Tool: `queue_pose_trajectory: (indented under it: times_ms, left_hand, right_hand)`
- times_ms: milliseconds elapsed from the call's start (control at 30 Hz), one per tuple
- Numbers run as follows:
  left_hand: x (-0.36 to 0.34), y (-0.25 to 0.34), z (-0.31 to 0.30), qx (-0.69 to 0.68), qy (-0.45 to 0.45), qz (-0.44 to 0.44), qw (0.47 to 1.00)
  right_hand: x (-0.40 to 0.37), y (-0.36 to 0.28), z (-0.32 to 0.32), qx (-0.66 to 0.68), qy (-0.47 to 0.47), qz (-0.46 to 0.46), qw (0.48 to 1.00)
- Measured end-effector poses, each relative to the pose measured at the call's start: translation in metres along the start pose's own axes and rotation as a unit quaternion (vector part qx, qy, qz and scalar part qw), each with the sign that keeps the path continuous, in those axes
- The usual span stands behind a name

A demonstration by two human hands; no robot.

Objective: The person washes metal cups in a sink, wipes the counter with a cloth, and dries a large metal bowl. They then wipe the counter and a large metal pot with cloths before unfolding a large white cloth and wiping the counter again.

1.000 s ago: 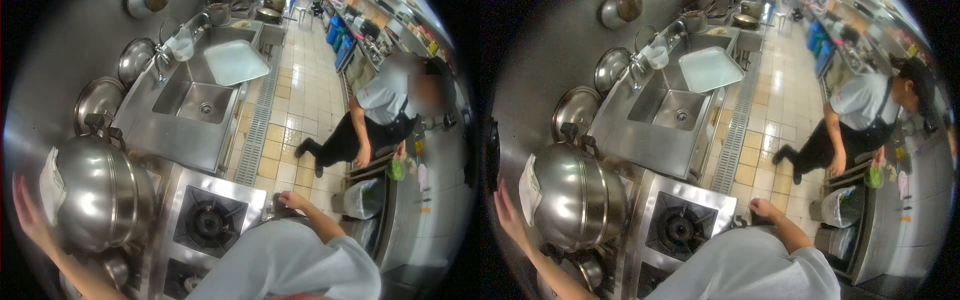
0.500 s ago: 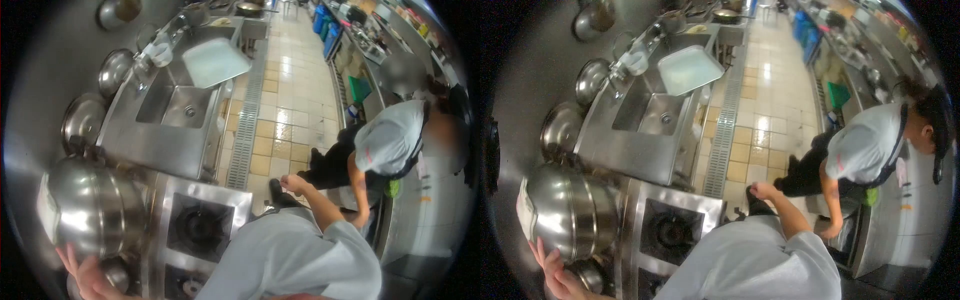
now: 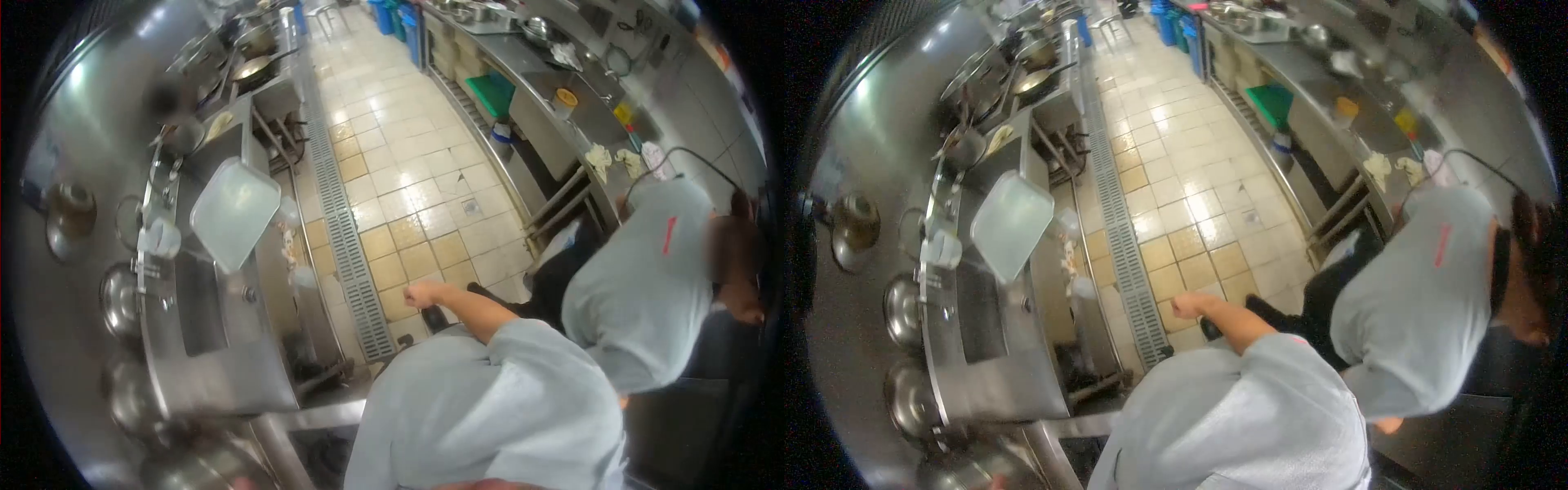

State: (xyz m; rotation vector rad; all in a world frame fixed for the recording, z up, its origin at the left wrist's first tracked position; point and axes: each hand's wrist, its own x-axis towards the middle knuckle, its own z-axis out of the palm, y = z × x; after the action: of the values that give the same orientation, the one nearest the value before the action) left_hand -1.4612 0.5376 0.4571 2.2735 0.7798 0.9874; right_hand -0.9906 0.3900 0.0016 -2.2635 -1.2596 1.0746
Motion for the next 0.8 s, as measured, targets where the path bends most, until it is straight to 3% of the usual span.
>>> queue_pose_trajectory:
  times_ms: [67, 133, 200, 367, 467, 567, 667, 733, 800]
  left_hand:
    - [0.025, -0.01, 0.041, -0.113, -0.2, -0.074, 0.971]
    - [0.046, -0.023, 0.08, -0.217, -0.391, -0.144, 0.883]
    - [0.059, -0.03, 0.112, -0.2, -0.395, -0.164, 0.881]
    - [0.131, -0.033, 0.169, -0.224, -0.423, -0.202, 0.854]
    - [0.171, -0.058, 0.19, -0.232, -0.463, -0.208, 0.83]
    - [0.22, -0.076, 0.219, -0.34, -0.467, -0.176, 0.797]
    - [0.28, -0.108, 0.245, -0.321, -0.519, -0.112, 0.784]
    - [0.31, -0.106, 0.261, -0.314, -0.537, -0.144, 0.769]
    - [0.333, -0.121, 0.289, -0.353, -0.522, -0.044, 0.775]
  right_hand:
    - [0.003, 0.037, -0.01, 0.014, 0.027, -0.01, 1.0]
    - [-0.004, 0.07, -0.029, 0.025, 0.051, -0.018, 0.998]
    - [-0.021, 0.1, -0.04, 0.137, 0.099, 0.091, 0.981]
    - [-0.056, 0.185, -0.012, 0.162, 0.159, 0.219, 0.949]
    - [-0.083, 0.169, -0.02, 0.161, 0.169, 0.272, 0.934]
    - [-0.091, 0.136, -0.037, 0.197, 0.196, 0.299, 0.913]
    - [-0.084, 0.114, -0.031, 0.232, 0.264, 0.281, 0.893]
    - [-0.083, 0.096, -0.035, 0.217, 0.277, 0.275, 0.895]
    - [-0.083, 0.084, -0.037, 0.209, 0.279, 0.295, 0.889]
